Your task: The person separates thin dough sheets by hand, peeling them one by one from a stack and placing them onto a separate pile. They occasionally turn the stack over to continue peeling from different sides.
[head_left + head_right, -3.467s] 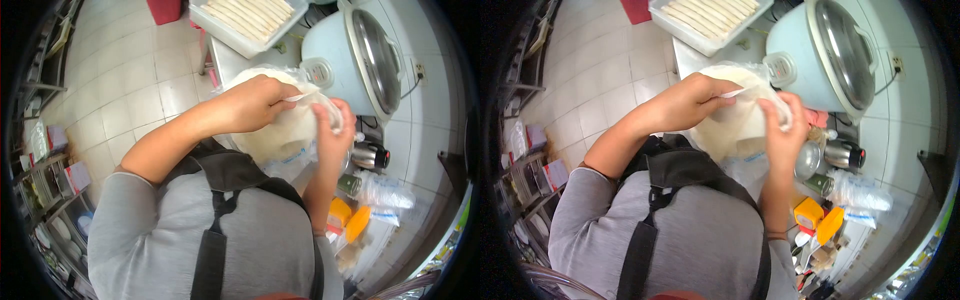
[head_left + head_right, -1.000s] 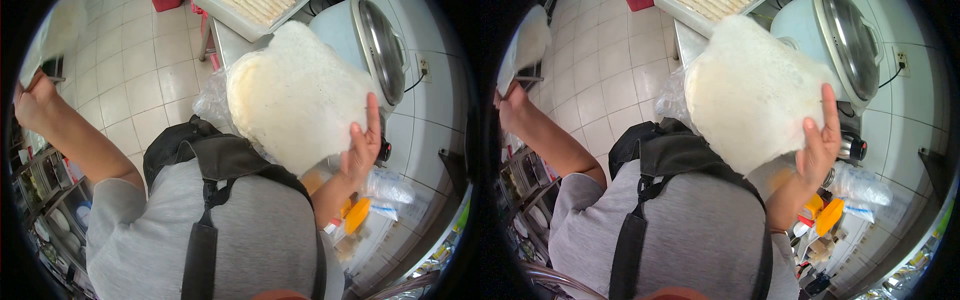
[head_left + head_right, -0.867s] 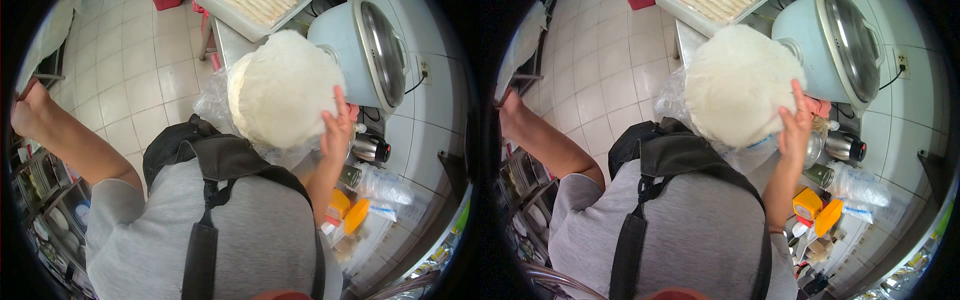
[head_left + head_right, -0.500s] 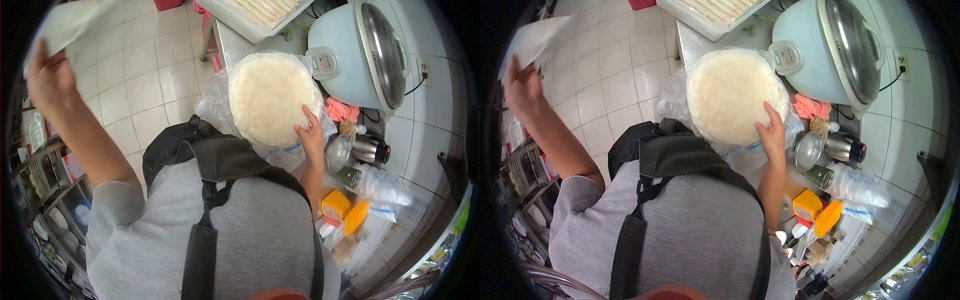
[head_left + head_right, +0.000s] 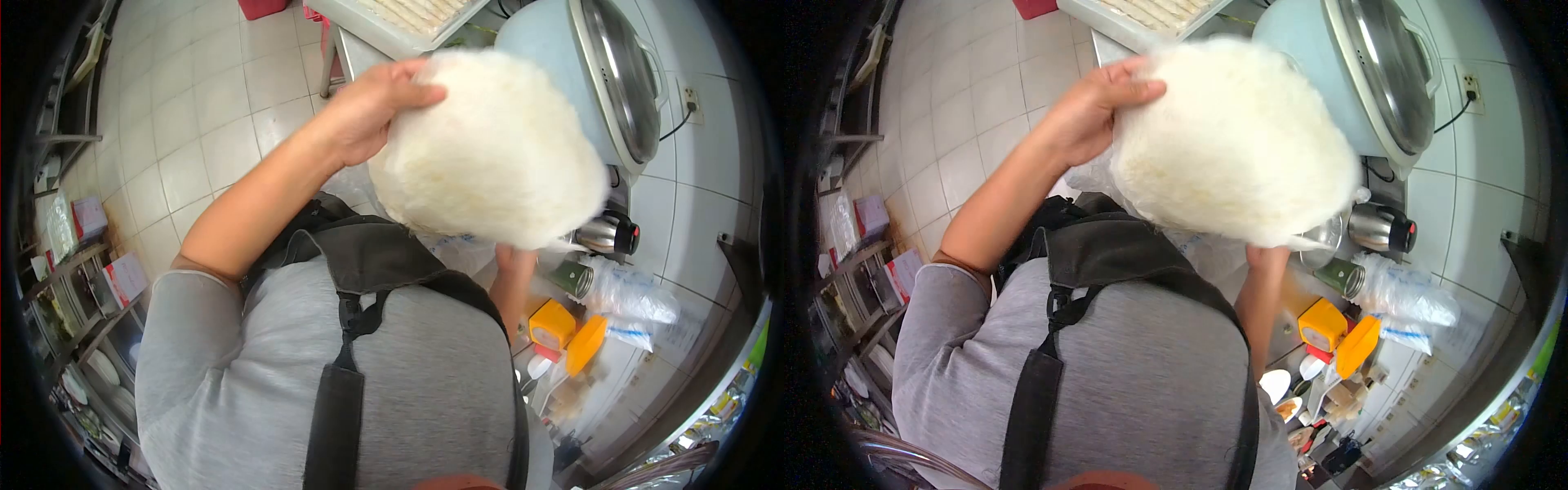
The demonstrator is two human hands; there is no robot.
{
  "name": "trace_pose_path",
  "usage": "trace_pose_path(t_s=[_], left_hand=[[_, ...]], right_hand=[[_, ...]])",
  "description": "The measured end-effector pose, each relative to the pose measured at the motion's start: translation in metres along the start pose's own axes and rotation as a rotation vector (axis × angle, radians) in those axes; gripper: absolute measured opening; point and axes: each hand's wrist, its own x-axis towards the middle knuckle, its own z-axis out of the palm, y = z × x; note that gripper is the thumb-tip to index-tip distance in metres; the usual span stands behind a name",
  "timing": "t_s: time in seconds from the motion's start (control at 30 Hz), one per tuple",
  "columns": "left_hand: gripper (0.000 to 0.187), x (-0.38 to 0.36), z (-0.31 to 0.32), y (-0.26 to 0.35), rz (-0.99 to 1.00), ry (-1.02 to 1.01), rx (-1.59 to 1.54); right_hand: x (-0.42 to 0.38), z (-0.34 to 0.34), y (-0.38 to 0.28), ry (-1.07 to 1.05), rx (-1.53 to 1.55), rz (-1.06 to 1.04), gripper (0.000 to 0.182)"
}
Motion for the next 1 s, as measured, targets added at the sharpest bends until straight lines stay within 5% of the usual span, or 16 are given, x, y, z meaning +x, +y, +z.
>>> trace_pose_path(t_s=[0.1,0.13,0.23,0.43,0.77,0.83,0.87,0.93,0.97,1.0], left_hand=[[0.040,0.014,-0.046,-0.059,-0.144,0.150,0.082],[0.039,0.015,-0.061,-0.075,-0.194,0.236,0.092],[0.037,0.017,-0.063,-0.070,-0.269,0.319,0.045],[0.039,0.019,-0.066,-0.071,-0.288,0.331,-0.056],[0.037,0.010,-0.072,-0.071,-0.269,0.247,0.082],[0.035,0.006,-0.070,-0.074,-0.262,0.274,0.175],[0.033,0.004,-0.070,-0.074,-0.259,0.297,0.272],[0.031,0.001,-0.066,-0.075,-0.254,0.286,0.284],[0.029,0.000,-0.064,-0.074,-0.245,0.270,0.298],[0.029,-0.001,-0.059,-0.073,-0.251,0.268,0.300]], right_hand=[[0.014,-0.008,0.012,-0.070,0.092,0.109,0.051],[0.017,-0.001,0.011,-0.171,0.333,0.294,0.051],[0.017,0.010,0.013,-0.194,0.390,0.374,0.048],[0.022,-0.002,0.030,-0.086,0.000,0.209,0.039],[0.029,-0.001,0.009,0.044,0.071,0.051,0.039],[0.020,0.012,0.010,0.076,-0.400,-0.157,0.039],[0.020,0.020,0.011,0.067,-0.399,-0.156,0.039],[0.013,0.033,0.014,0.099,-1.208,-0.745,0.040],[0.011,0.042,0.016,0.102,-1.208,-0.742,0.040],[0.010,0.054,0.020,-0.109,-0.993,-0.593,0.039]])
